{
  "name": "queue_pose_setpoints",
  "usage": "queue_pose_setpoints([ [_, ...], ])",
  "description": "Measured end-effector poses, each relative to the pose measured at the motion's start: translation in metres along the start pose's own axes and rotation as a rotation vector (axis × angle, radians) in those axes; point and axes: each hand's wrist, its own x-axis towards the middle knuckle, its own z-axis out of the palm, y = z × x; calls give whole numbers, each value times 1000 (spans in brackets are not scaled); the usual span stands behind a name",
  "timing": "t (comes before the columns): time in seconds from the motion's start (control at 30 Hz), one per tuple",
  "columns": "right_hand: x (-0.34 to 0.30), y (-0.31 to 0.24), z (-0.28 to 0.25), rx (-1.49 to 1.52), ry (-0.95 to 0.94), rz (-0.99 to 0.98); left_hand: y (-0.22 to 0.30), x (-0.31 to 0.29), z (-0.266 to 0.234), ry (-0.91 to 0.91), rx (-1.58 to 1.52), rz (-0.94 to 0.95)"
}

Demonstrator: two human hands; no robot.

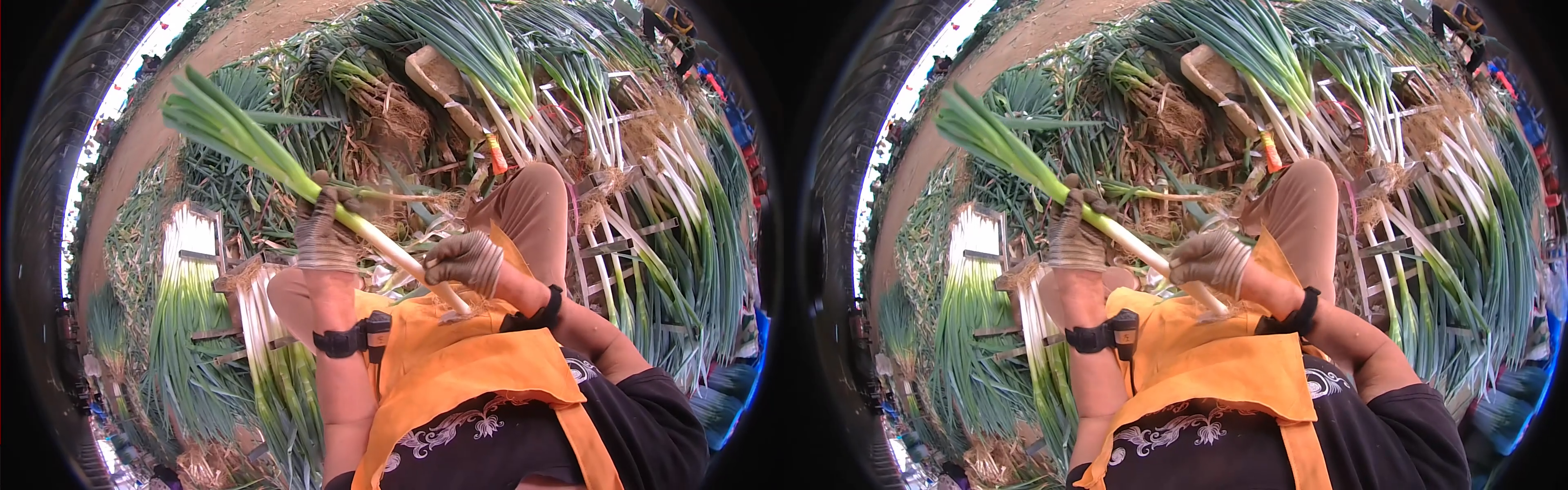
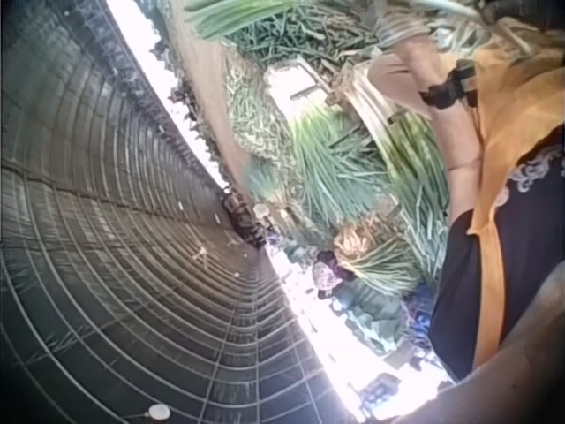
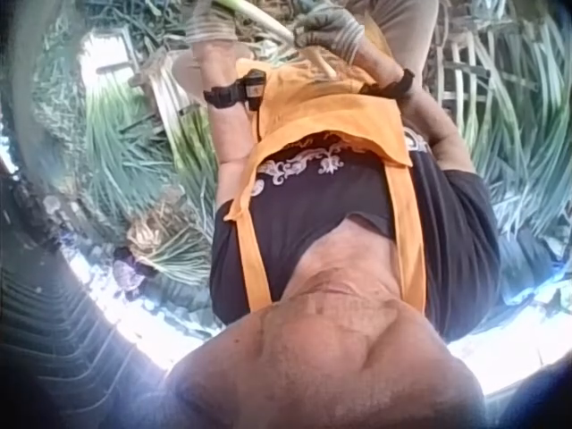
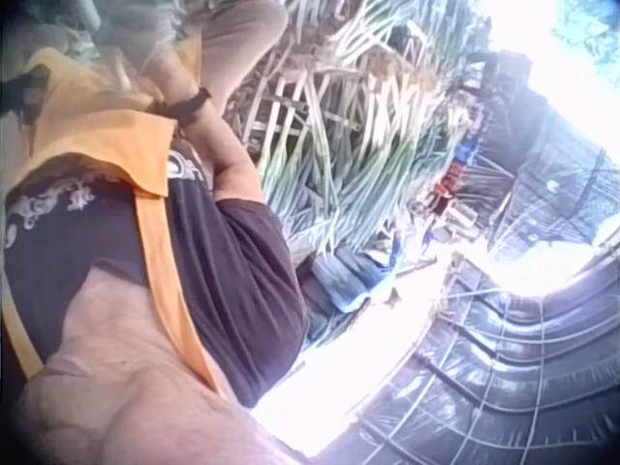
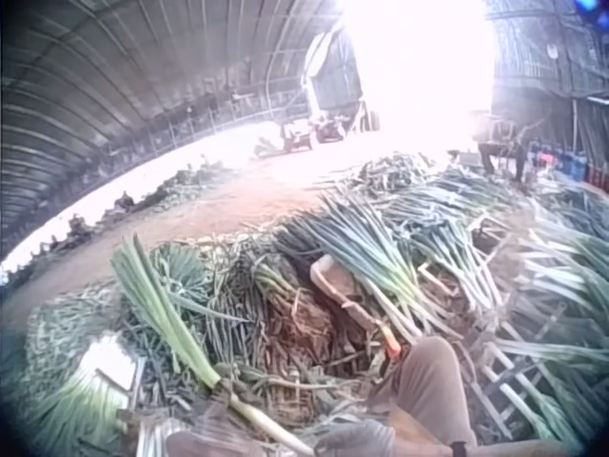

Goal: Peeling and cleaning leeks in a large agricultural processing shed.

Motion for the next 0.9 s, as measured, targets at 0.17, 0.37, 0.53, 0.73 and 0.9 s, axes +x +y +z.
queue_pose_setpoints([
  [0.17,14,-3,-16,595,-129,123,23,23,-21,-59,-106,53],
  [0.37,1,19,-27,-845,-577,314,78,37,-61,0,-47,189],
  [0.53,-22,14,-58,-940,-290,348,94,51,-67,170,44,239],
  [0.73,34,25,2,-440,-307,-135,63,49,-60,251,51,100],
  [0.9,-11,-16,4,-258,-363,457,85,64,-81,387,-190,73],
])
